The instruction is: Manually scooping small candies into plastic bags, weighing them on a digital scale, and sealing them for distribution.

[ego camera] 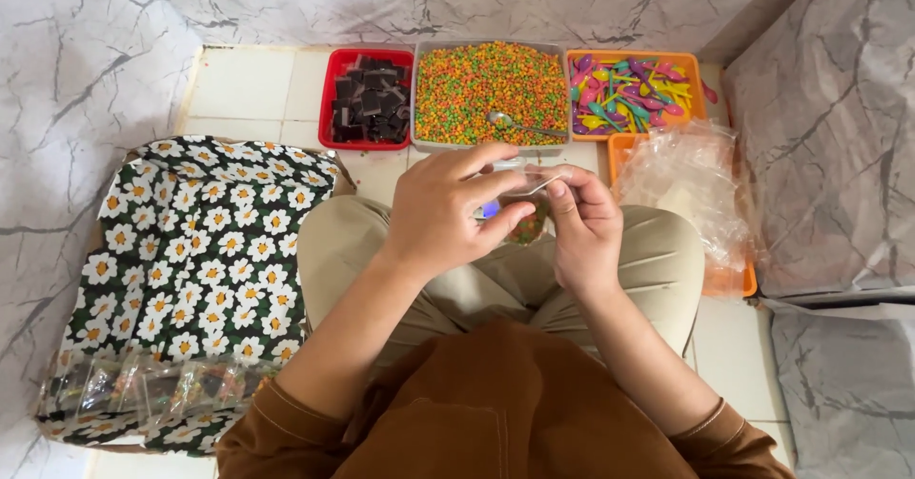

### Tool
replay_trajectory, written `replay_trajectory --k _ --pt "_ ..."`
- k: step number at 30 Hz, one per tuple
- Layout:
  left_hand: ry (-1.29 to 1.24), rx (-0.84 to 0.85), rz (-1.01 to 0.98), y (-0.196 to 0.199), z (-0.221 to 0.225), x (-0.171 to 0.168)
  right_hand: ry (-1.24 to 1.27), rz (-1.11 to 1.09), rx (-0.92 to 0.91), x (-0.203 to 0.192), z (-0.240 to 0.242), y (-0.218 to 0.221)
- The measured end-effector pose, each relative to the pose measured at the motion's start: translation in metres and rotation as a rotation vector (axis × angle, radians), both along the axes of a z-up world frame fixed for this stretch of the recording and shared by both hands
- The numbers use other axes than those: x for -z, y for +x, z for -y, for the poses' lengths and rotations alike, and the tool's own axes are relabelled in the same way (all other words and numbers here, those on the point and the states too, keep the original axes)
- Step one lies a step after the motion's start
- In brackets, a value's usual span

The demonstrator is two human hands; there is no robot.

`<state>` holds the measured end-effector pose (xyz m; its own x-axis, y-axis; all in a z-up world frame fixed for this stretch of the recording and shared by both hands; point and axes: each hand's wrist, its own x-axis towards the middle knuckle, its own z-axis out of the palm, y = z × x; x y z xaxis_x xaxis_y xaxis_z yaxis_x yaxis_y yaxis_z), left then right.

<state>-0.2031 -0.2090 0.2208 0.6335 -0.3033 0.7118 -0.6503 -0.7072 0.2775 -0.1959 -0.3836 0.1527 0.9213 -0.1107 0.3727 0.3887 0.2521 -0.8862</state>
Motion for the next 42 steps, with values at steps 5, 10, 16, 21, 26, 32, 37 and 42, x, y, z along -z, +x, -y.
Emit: replay_trajectory --k 5,10,16,21,26,32,37,42 --pt "0.06 0.08 -0.29 -0.003 -0.002 -0.004 0.043 -0.032 -0.088 0.005 0.005 -0.003" --pt "-0.002 0.133 -0.346 -0.004 -0.001 0.001 0.02 -0.125 -0.171 -0.001 0.011 -0.003" --pt "-0.325 0.135 -0.304 -0.007 0.006 0.009 0.074 -0.164 -0.099 -0.002 0.013 -0.004" --pt "-0.871 0.19 -0.444 -0.017 0.033 0.021 0.092 -0.156 -0.039 -0.006 0.014 -0.003" --pt "-1.02 0.151 -0.786 -0.016 0.03 0.035 0.07 -0.124 -0.085 -0.018 0.015 -0.008" --pt "-0.963 0.102 -0.829 -0.019 0.028 0.023 -0.099 -0.041 -0.115 -0.027 0.016 -0.005" --pt "-0.916 0.101 -0.789 -0.022 0.027 0.017 -0.161 0.002 -0.11 -0.028 0.015 -0.007" --pt "-0.887 0.073 -0.726 -0.021 0.031 0.023 -0.229 0.043 -0.08 -0.022 0.017 -0.007"
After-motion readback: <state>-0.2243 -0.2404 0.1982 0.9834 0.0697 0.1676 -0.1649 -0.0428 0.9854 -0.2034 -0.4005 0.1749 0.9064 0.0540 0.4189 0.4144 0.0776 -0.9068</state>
